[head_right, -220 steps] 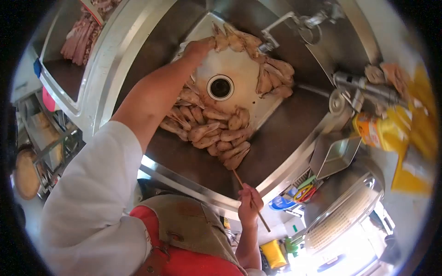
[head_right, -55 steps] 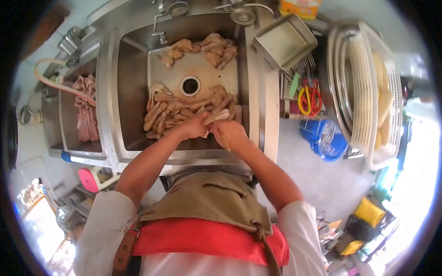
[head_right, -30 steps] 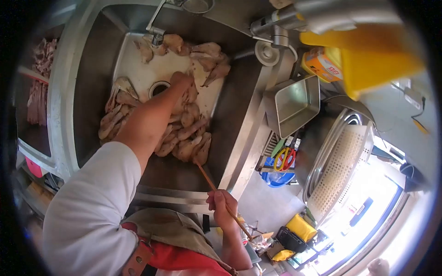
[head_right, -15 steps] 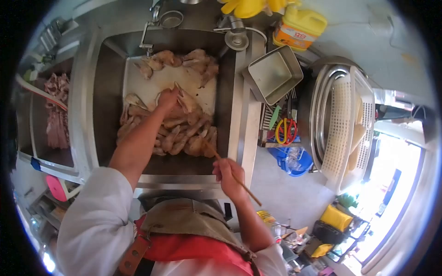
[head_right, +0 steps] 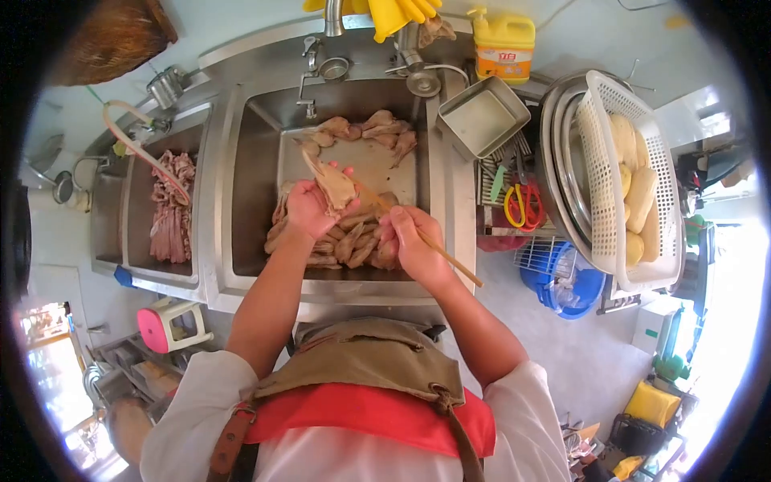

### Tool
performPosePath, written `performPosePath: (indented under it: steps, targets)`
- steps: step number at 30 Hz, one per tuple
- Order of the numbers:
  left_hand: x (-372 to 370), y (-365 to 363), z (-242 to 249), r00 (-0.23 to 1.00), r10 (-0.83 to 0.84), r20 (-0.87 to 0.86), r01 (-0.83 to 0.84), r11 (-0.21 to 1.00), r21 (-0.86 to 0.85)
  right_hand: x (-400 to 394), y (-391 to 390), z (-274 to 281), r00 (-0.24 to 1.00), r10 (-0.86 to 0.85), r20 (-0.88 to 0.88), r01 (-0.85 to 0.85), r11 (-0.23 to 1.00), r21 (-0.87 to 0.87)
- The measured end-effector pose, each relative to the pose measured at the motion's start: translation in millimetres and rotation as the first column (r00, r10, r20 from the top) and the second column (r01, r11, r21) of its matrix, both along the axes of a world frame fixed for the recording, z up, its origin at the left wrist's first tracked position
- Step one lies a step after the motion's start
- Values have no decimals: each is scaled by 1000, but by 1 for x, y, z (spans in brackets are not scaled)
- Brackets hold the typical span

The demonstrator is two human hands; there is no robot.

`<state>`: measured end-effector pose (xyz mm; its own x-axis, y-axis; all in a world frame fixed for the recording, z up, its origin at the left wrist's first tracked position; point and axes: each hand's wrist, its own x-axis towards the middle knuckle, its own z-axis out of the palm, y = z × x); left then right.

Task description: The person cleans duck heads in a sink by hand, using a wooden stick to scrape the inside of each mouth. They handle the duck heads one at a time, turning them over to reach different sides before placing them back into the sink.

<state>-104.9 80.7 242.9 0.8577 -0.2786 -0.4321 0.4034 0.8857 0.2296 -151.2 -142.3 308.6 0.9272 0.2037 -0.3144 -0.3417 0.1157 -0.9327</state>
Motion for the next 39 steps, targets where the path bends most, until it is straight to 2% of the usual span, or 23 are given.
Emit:
performPosePath:
  steps: [2,6,9,12,15,21,24,27,30,31,33,34,35,36,37,39]
  targets:
    - [-6,4,-5,1000,-30,2,29,995,95,-3,-5,5,998,40,46,-40,999,-3]
    - [-19,16,-3,988,-151,23,140,955,260,-11,-8,15,969,191,155,-171,976,-134]
    - [-30,16,5,967,-247,55,197,870,452,-13,-14,18,811,326,485,-157,921,-356]
    - [-41,7,21,957,-290,18,222,769,599,-15,-21,26,656,434,617,-192,887,-420]
    - [-47,2,28,945,-324,46,241,787,568,-16,-25,24,496,490,717,-149,861,-486]
    - [-47,-9,37,929,-369,23,269,718,642,-14,-30,18,364,531,766,-106,840,-532]
    - [-45,-17,43,926,-372,-54,318,699,641,-11,-27,16,288,606,742,-77,787,-612]
    - [-45,-22,26,921,-373,-109,378,792,480,-8,-15,-6,263,680,684,47,699,-713]
    - [-54,-38,26,934,-320,-157,352,753,556,4,-8,-32,238,704,669,74,674,-735]
    - [-54,-37,29,938,-306,-162,345,785,514,5,-6,-32,310,674,671,71,687,-723]
    - [-57,-41,39,970,-235,-54,222,784,579,-7,0,-30,452,610,650,42,714,-699]
    - [-61,-40,41,981,-196,-3,157,778,609,-9,4,-31,597,491,634,-66,818,-571]
    - [-63,-35,38,977,-213,4,162,758,632,-9,7,-31,732,373,570,-139,901,-411]
    - [-64,-30,33,972,-233,11,169,737,654,-10,9,-31,848,264,460,-172,958,-231]
    - [-66,-26,32,967,-255,14,179,716,675,-5,8,-23,917,268,295,-243,963,-121]
    - [-68,-20,46,902,-430,-16,231,453,861,8,2,2,960,254,115,-234,958,-166]
